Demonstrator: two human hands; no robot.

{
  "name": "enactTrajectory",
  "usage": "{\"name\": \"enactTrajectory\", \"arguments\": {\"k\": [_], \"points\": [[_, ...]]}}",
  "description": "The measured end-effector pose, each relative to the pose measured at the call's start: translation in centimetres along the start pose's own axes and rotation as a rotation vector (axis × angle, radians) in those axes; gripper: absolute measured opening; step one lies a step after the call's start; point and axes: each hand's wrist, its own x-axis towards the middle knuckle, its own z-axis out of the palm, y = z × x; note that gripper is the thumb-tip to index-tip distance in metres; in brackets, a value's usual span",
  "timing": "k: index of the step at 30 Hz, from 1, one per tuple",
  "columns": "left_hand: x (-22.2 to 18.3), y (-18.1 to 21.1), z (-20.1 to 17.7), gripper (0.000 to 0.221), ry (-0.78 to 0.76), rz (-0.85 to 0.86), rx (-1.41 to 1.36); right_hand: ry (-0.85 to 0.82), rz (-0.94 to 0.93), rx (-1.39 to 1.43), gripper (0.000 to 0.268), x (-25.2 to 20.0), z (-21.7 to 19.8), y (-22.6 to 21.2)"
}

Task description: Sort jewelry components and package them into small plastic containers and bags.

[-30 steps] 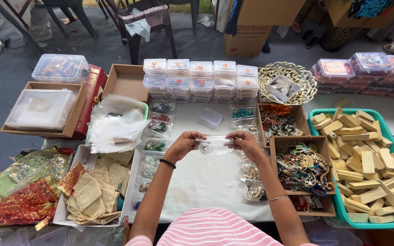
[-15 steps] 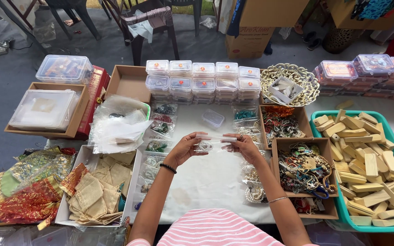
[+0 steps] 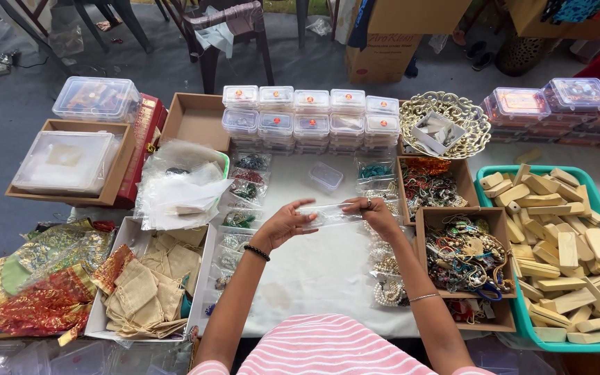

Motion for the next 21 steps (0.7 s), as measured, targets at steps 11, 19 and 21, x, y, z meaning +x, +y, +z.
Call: {"name": "enactTrajectory", "arguments": {"k": [11, 19, 21], "points": [[4.1, -5.7, -0.3, 0.049, 0.079, 0.265, 0.039, 0.17, 0.141, 0.634, 0.063, -0.1, 8.2, -0.2], [2.8, -5.7, 0.5, 0.048, 0.14, 0.233, 0.037, 0.147, 0.128, 0.765, 0.038, 0.3, 8.5, -1.6], [2.0, -4.9, 0.7, 0.045, 0.134, 0.176, 0.127, 0.121, 0.151, 0.665, 0.039, 0.1, 8.2, -2.1]]}}
